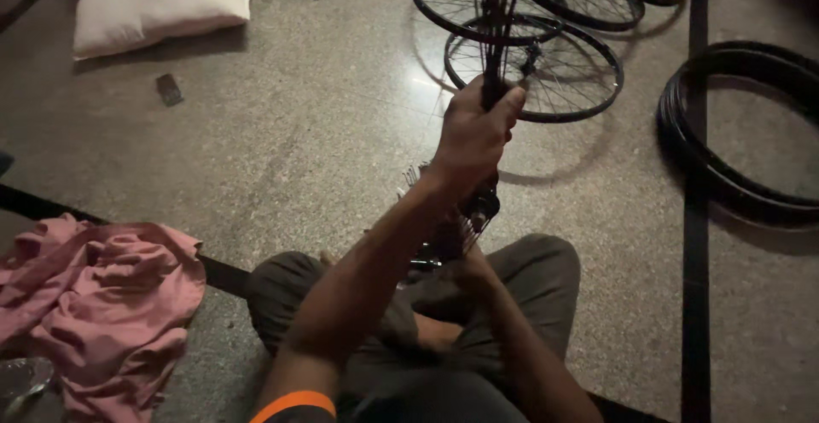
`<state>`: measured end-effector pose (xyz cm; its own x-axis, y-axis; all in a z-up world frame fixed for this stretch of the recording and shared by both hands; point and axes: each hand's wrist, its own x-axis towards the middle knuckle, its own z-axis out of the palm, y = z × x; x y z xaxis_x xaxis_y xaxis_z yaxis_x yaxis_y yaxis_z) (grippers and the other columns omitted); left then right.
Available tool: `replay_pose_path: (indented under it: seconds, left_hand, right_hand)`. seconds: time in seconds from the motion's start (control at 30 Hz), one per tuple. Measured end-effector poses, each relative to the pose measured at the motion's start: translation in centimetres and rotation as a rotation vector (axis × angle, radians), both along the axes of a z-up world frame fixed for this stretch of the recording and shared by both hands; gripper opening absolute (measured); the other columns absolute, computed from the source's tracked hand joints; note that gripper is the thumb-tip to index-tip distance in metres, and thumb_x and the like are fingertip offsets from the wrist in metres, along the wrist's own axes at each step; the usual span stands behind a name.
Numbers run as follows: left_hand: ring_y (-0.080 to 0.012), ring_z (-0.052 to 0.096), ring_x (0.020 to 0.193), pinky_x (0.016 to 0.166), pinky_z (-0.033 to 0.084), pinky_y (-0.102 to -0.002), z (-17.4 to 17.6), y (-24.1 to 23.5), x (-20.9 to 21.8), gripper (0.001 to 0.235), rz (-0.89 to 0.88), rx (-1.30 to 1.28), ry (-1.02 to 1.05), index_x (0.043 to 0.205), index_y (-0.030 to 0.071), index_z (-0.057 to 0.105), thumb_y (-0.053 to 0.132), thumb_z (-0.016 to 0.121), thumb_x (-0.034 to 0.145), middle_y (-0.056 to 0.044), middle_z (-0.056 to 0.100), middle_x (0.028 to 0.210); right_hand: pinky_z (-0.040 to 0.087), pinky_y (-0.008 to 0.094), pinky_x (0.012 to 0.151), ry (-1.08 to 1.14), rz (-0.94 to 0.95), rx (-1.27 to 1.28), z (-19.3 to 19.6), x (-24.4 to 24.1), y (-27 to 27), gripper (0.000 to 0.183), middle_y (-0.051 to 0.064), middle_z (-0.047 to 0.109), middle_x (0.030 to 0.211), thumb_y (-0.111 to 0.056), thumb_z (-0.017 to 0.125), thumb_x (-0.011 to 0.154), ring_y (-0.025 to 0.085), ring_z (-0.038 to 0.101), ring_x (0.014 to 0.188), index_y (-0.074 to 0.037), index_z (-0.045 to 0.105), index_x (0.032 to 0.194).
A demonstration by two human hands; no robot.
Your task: The person sits on the floor and inserts bicycle spokes into the hub of a wheel. They handle bundles of spokes, separating them and threading them into the hub flanges by hand. The person occasionally adjusts the hub and organizes the spokes to ensure proper alignment.
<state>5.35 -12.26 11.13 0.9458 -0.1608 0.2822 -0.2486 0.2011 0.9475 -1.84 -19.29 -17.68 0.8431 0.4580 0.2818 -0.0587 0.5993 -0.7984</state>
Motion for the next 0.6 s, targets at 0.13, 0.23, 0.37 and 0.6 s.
replay_pose_path:
  seconds: [0.13, 0.23, 0.37, 0.6]
  left_hand:
    - [-0.0053, 0.051, 0.058, 0.051, 0.044, -0.025, 0.7, -2.9, 0.4, 0.013, 0.046, 0.102, -0.034, 0.096, 0.008, 0.063, 0.019, 0.062, 0.101, 0.005, 0.055, 0.069]
    - [-0.007, 0.048, 0.056, 0.048, 0.041, -0.027, 1.1, -4.6, 2.1, 0.025, -0.044, 0.046, -0.08, 0.088, 0.009, 0.059, 0.026, 0.06, 0.107, 0.004, 0.053, 0.068]
    - [-0.0122, 0.06, 0.057, 0.054, 0.057, -0.034, -0.2, -5.3, 5.9, 0.027, -0.02, -0.221, -0.164, 0.086, 0.009, 0.061, 0.026, 0.059, 0.107, -0.001, 0.06, 0.069]
    - [-0.0268, 0.069, 0.06, 0.053, 0.059, -0.039, -20.5, -18.5, 8.9, 0.013, 0.011, -0.462, 0.578, 0.092, 0.002, 0.061, 0.013, 0.062, 0.097, -0.014, 0.067, 0.073]
  right_hand:
    - [0.053, 0.04, 0.102, 0.093, -0.047, 0.115, 1.1, -1.4, 1.0, 0.072, 0.008, 0.062, 0.13, -0.004, 0.087, 0.082, 0.024, 0.061, 0.122, -0.003, 0.046, 0.141]
    - [0.054, 0.043, 0.08, 0.244, -0.23, -0.185, 2.0, -2.4, -2.0, 0.043, 0.014, 0.066, 0.097, -0.002, 0.084, 0.092, 0.029, 0.063, 0.091, 0.004, 0.06, 0.128]
    - [0.057, 0.03, 0.089, 0.069, -0.723, -0.598, 3.8, -4.9, -15.1, 0.048, 0.007, 0.074, 0.114, -0.009, 0.084, 0.085, 0.015, 0.068, 0.101, 0.0, 0.069, 0.129]
    - [0.055, 0.038, 0.082, 0.401, -1.041, -1.203, -0.2, -11.7, -29.9, 0.056, 0.013, 0.074, 0.111, -0.015, 0.088, 0.078, 0.022, 0.069, 0.096, -0.007, 0.07, 0.13]
